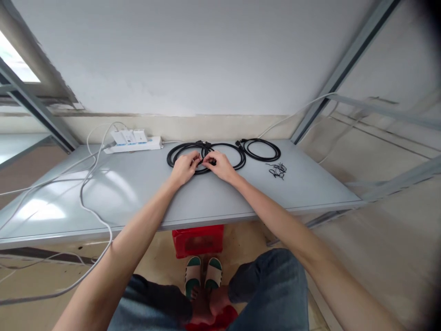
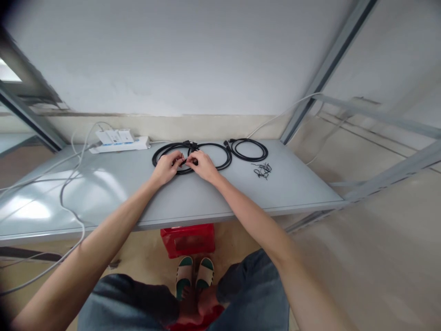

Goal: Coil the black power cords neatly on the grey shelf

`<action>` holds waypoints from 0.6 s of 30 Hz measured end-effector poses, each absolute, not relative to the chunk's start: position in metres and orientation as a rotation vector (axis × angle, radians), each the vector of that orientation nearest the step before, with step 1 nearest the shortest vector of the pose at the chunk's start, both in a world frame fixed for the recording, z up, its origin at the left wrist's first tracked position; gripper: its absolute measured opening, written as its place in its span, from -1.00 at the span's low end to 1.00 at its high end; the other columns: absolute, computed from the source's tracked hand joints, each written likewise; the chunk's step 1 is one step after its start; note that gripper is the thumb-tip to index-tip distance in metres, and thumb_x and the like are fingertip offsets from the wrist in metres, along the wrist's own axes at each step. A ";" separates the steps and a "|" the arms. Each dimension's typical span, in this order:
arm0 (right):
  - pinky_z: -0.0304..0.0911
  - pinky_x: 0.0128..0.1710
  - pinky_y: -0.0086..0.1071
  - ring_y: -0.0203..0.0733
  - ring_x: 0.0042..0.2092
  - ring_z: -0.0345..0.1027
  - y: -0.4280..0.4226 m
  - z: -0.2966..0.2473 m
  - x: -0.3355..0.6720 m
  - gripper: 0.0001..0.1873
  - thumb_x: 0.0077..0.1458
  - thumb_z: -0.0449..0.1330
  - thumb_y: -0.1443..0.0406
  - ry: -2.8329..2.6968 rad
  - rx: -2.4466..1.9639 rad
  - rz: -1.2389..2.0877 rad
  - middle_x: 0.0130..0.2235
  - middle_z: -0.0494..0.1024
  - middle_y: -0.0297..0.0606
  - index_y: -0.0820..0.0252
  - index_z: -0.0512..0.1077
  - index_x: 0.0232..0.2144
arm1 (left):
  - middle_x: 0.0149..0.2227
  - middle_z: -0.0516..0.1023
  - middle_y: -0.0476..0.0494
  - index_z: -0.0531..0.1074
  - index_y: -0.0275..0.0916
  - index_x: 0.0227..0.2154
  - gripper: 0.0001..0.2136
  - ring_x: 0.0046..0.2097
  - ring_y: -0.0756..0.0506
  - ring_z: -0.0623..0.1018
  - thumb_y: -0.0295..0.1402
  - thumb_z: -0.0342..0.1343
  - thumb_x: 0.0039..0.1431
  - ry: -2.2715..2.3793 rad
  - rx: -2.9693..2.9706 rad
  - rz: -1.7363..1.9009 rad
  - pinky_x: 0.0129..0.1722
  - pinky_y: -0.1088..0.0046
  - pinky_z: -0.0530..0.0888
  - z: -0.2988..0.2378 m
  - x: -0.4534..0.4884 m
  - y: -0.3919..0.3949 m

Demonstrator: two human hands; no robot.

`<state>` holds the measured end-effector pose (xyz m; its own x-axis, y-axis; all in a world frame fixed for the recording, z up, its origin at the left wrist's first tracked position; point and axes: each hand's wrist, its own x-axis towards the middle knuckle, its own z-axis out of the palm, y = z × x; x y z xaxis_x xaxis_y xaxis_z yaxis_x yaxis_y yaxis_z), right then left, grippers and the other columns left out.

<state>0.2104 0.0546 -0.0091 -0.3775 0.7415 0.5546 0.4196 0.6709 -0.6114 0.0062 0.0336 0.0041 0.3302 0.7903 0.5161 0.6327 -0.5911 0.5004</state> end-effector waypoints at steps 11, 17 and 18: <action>0.29 -0.11 -0.25 -0.12 -0.21 0.40 0.054 -0.007 0.210 -0.83 0.22 0.43 0.19 -1.938 -0.851 0.489 -0.35 0.56 -0.31 0.12 0.60 -0.20 | -0.37 0.62 -0.12 0.52 -0.18 -0.27 -0.84 -0.33 -0.13 0.57 -0.37 0.04 0.38 1.295 2.348 1.123 -0.25 0.37 0.41 0.004 0.006 0.035; 0.28 -0.14 -0.25 -0.12 -0.23 0.37 0.050 -0.005 0.206 -0.80 0.22 0.44 0.13 -1.944 -0.869 0.451 -0.39 0.53 -0.31 0.12 0.61 -0.26 | -0.38 0.65 -0.11 0.54 -0.17 -0.18 -0.84 -0.34 -0.14 0.58 -0.34 0.04 0.39 1.293 2.366 1.105 -0.24 0.35 0.41 0.003 0.006 0.035; 0.28 -0.15 -0.25 -0.13 -0.24 0.36 0.050 -0.005 0.205 -0.82 0.22 0.44 0.16 -1.942 -0.879 0.443 -0.39 0.53 -0.31 0.12 0.60 -0.27 | -0.38 0.65 -0.11 0.54 -0.17 -0.14 -0.83 -0.33 -0.15 0.58 -0.34 0.04 0.40 1.291 2.371 1.102 -0.23 0.34 0.41 0.003 0.006 0.035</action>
